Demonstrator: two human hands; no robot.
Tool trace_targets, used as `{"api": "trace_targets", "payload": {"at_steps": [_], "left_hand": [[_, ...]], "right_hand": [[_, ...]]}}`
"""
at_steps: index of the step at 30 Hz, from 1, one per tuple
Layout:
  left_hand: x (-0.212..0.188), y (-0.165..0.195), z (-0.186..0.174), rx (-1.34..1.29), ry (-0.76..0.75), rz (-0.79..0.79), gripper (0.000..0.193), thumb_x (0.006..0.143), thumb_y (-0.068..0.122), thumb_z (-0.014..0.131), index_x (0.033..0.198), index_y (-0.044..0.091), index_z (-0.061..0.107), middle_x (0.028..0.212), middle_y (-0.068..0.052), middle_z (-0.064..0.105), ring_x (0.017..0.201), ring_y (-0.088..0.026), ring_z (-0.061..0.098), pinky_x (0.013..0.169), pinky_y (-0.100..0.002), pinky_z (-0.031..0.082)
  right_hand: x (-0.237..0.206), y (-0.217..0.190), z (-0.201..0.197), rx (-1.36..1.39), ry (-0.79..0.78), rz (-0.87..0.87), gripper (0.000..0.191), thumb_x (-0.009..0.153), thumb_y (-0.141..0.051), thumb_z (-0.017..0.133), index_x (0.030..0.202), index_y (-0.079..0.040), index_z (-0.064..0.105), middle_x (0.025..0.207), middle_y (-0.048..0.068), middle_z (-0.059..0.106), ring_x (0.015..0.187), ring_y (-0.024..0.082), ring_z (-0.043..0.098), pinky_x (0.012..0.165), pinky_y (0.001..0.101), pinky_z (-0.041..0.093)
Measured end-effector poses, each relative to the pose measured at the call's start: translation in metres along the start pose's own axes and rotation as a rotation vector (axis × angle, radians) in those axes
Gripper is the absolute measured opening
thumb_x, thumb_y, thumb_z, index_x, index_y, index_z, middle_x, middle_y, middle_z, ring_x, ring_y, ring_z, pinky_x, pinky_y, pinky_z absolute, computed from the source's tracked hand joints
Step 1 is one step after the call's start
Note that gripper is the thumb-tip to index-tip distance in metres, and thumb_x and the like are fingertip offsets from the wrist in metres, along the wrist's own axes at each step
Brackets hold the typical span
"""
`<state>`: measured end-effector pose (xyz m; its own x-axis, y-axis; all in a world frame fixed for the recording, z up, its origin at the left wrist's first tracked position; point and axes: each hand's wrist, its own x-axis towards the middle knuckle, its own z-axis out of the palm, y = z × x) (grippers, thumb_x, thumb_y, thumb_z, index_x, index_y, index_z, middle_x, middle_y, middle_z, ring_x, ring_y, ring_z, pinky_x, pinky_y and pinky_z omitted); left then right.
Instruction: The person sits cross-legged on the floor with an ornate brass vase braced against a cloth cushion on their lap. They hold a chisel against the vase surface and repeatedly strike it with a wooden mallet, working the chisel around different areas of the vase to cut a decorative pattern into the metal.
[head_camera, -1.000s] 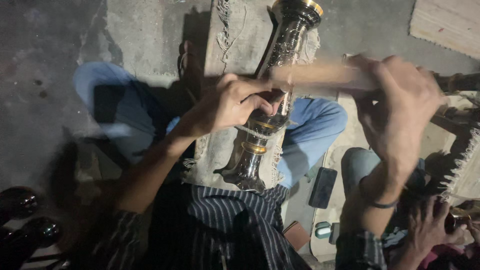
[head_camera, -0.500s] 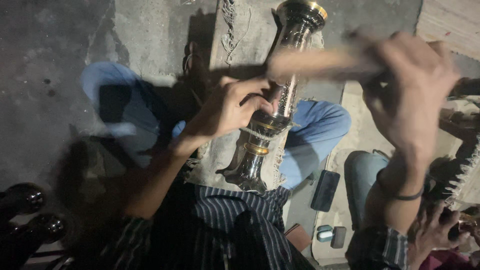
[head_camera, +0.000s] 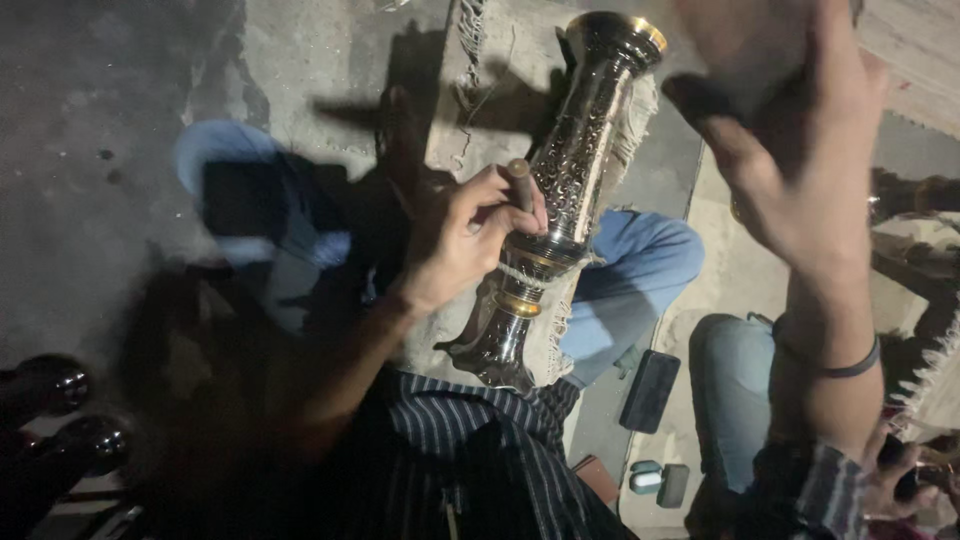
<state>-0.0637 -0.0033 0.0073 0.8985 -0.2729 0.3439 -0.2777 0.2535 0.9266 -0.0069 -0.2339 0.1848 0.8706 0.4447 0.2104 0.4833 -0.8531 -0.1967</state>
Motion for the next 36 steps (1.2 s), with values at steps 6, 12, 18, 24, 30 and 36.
{"api": "trace_targets", "payload": {"at_steps": [6, 12, 18, 24, 30, 36], "left_hand": [[-0.017, -0.009, 0.017, -0.252, 0.193, -0.145, 0.014, 0.102, -0.015, 0.055, 0.108, -0.003, 0.054, 0.102, -0.01, 0.066, 0.097, -0.017, 0.069, 0.094, -0.031, 0.061], [-0.023, -0.014, 0.035, -0.464, 0.399, -0.129, 0.018, 0.101, -0.018, 0.055, 0.109, -0.002, 0.052, 0.101, -0.01, 0.064, 0.095, -0.018, 0.068, 0.094, -0.031, 0.059], [-0.03, -0.007, 0.037, -0.338, 0.468, -0.137, 0.018, 0.099, -0.013, 0.062, 0.109, -0.002, 0.053, 0.1, -0.011, 0.067, 0.093, -0.019, 0.071, 0.089, -0.031, 0.061], [-0.032, -0.003, 0.032, -0.153, 0.434, -0.167, 0.018, 0.102, -0.006, 0.068, 0.112, -0.003, 0.054, 0.101, -0.012, 0.069, 0.094, -0.02, 0.069, 0.088, -0.033, 0.06], [-0.019, -0.004, 0.004, -0.519, 0.338, -0.099, 0.021, 0.106, 0.004, 0.065, 0.123, 0.003, 0.053, 0.11, -0.009, 0.067, 0.104, -0.022, 0.07, 0.101, -0.041, 0.062], [0.004, -0.002, -0.02, -0.04, 0.059, -0.13, 0.017, 0.102, 0.009, 0.072, 0.113, 0.007, 0.059, 0.102, -0.008, 0.076, 0.094, -0.018, 0.08, 0.084, -0.036, 0.071]], "right_hand": [[0.017, -0.01, -0.009, -0.645, -0.24, -0.29, 0.032, 0.098, -0.018, 0.073, 0.129, -0.023, 0.068, 0.099, 0.007, 0.073, 0.073, 0.024, 0.063, 0.067, 0.0449, 0.046], [0.048, -0.045, -0.014, -0.782, -0.248, -0.391, 0.037, 0.106, -0.017, 0.063, 0.14, -0.032, 0.066, 0.09, 0.001, 0.072, 0.078, 0.015, 0.064, 0.066, 0.034, 0.045], [0.063, -0.067, -0.014, -0.534, -0.153, -0.504, 0.034, 0.106, -0.014, 0.067, 0.137, -0.028, 0.069, 0.116, 0.002, 0.074, 0.086, 0.019, 0.066, 0.071, 0.0365, 0.045], [0.037, -0.042, -0.012, -0.633, -0.194, -0.4, 0.051, 0.098, -0.003, 0.065, 0.14, -0.031, 0.068, 0.123, 0.004, 0.074, 0.09, 0.023, 0.066, 0.072, 0.0413, 0.046], [0.01, -0.022, -0.005, -0.438, -0.056, -0.282, 0.038, 0.102, -0.005, 0.069, 0.137, -0.017, 0.061, 0.114, 0.004, 0.069, 0.099, 0.021, 0.066, 0.087, 0.0392, 0.047], [-0.052, -0.009, 0.039, 0.047, 0.177, 0.184, 0.046, 0.087, -0.001, 0.078, 0.128, -0.001, 0.057, 0.109, 0.018, 0.064, 0.101, 0.034, 0.059, 0.089, 0.0445, 0.046]]}}
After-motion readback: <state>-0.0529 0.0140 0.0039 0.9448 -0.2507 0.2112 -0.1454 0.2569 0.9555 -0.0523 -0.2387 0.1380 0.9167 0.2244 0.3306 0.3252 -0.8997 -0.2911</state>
